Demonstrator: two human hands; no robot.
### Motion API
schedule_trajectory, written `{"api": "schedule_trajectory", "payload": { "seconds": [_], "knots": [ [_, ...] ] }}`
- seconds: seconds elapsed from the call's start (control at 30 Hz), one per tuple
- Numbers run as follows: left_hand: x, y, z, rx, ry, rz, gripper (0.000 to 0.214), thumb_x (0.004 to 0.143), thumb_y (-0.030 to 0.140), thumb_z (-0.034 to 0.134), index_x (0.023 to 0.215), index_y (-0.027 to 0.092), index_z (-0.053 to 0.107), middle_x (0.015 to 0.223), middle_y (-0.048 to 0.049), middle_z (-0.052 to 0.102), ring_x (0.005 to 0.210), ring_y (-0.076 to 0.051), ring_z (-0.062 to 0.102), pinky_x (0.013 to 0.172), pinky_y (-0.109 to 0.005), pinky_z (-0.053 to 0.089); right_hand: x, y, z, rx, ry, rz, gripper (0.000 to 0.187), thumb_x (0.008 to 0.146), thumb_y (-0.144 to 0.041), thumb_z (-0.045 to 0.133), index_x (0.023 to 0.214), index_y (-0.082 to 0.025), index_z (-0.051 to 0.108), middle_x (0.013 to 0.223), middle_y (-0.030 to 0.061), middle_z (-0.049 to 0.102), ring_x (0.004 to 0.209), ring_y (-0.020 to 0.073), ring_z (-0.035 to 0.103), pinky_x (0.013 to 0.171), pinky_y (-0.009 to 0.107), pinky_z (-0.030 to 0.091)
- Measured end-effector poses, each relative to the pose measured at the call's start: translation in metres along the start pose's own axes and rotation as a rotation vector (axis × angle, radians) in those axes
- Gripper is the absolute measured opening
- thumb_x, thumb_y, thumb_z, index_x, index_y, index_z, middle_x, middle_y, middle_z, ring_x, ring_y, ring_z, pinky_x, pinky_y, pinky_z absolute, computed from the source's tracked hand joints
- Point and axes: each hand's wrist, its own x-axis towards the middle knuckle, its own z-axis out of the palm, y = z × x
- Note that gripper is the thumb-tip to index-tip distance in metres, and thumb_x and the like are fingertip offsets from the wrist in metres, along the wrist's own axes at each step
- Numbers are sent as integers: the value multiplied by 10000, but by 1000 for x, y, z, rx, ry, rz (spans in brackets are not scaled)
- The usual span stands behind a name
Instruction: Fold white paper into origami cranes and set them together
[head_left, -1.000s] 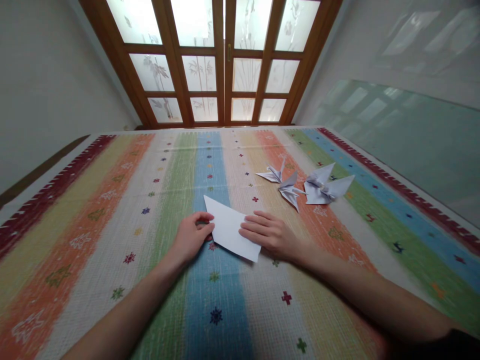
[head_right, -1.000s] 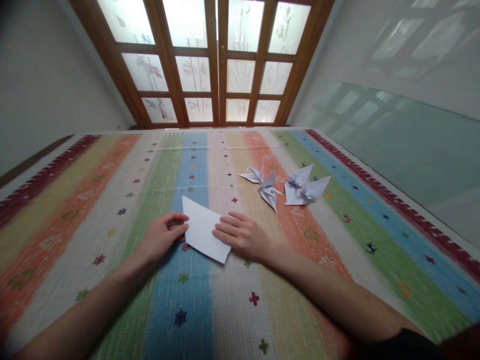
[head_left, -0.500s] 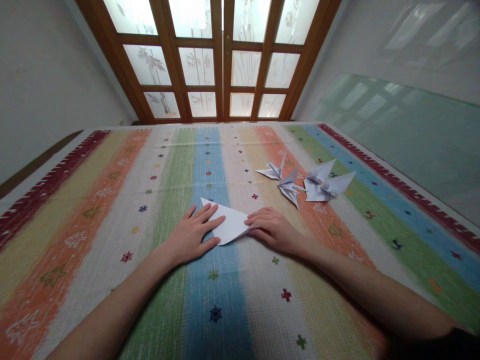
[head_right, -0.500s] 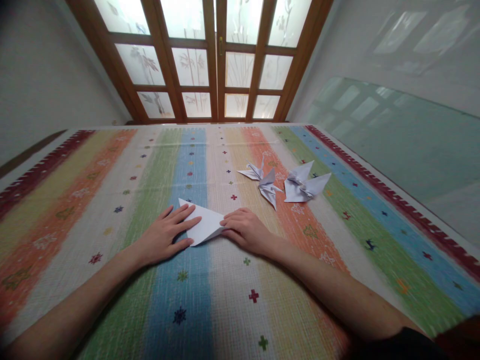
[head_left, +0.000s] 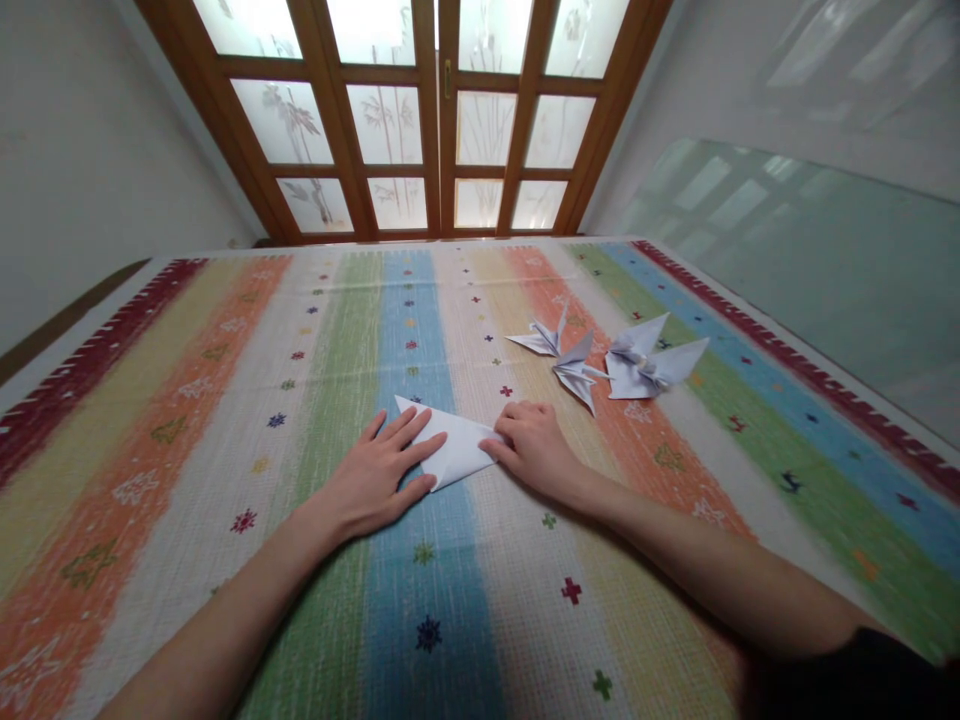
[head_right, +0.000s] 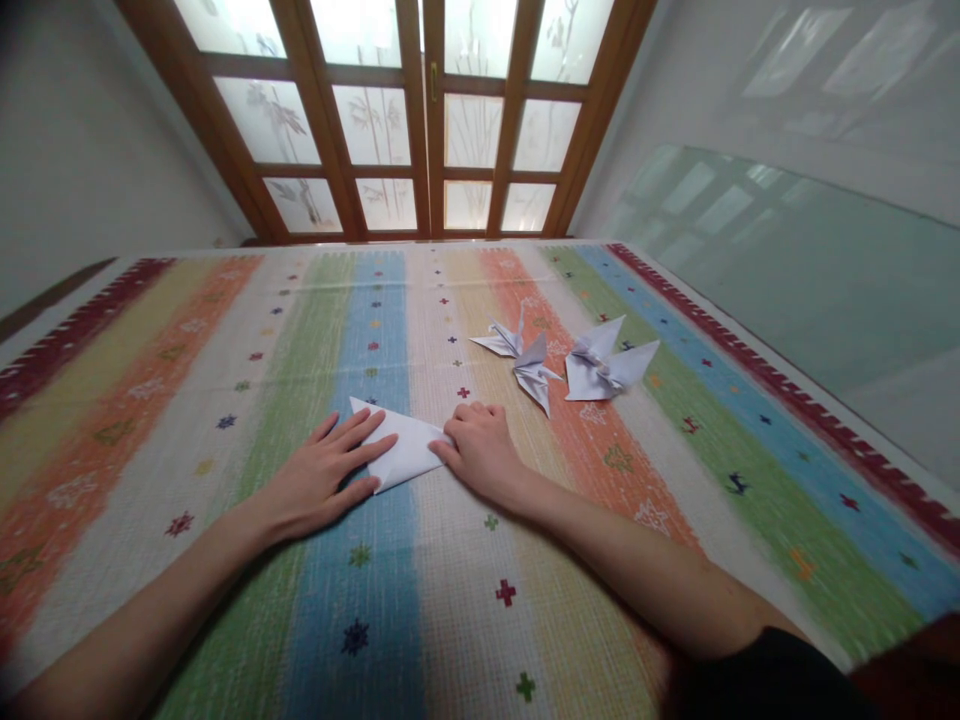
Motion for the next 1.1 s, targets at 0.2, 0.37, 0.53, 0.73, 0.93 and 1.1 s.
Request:
{"api": "schedule_trajectory", "payload": {
  "seconds": [0.2, 0.37, 0.53, 0.73, 0.93, 1.1],
  "knots": [
    [6, 11, 6, 24, 54, -89, 476, 974, 515, 376, 1346, 279, 556, 1525, -115, 407, 1422, -327, 328, 1124, -615, 230, 2, -1, 4, -71, -16, -21, 293, 950, -361, 556, 760, -165, 663, 821, 51, 688, 839, 206, 552, 761, 345, 230],
    [4, 15, 9, 63, 72, -69, 539, 945, 553, 432, 1379, 246, 519, 1532, -147, 385, 1430, -353, 300, 1118, -623, 235, 1, -4, 6, -131, 13, -22, 329, 979, -353, 491, 770, -163, 660, 804, 71, 700, 813, 215, 576, 755, 359, 245],
    [1, 13, 9, 95, 51, -58, 566, 948, 520, 443, 1460, 283, 408, 1559, -133, 341, 1425, -357, 304, 1117, -623, 222, 4, -5, 7, -158, 31, -15, 343, 993, -340, 449, 784, -166, 657, 805, 80, 715, 790, 216, 597, 745, 362, 267],
    [5, 14, 7, 112, -12, 59, 462, 991, 410, 387, 1451, 448, 368, 1581, -3, 318, 1440, -388, 244, 1108, -667, 131, 6, -6, 9, -196, 44, -17, 323, 985, -327, 461, 774, -168, 646, 794, 77, 724, 760, 206, 607, 726, 353, 260],
    [6, 13, 5, 80, -76, 168, 478, 1014, 351, 306, 1492, 345, 329, 1569, 11, 340, 1463, -319, 220, 1148, -591, 105, 5, -6, 10, -203, 77, -3, 288, 975, -336, 490, 788, -169, 630, 788, 79, 711, 773, 220, 605, 746, 357, 257],
    [7, 16, 3, 66, -67, 154, 461, 1014, 365, 317, 1471, 341, 373, 1555, 10, 368, 1457, -311, 243, 1154, -577, 113, -2, 9, 7, -206, 115, 49, 244, 960, -358, 527, 848, -162, 619, 791, 72, 702, 769, 224, 603, 767, 358, 273]
  ]
}}
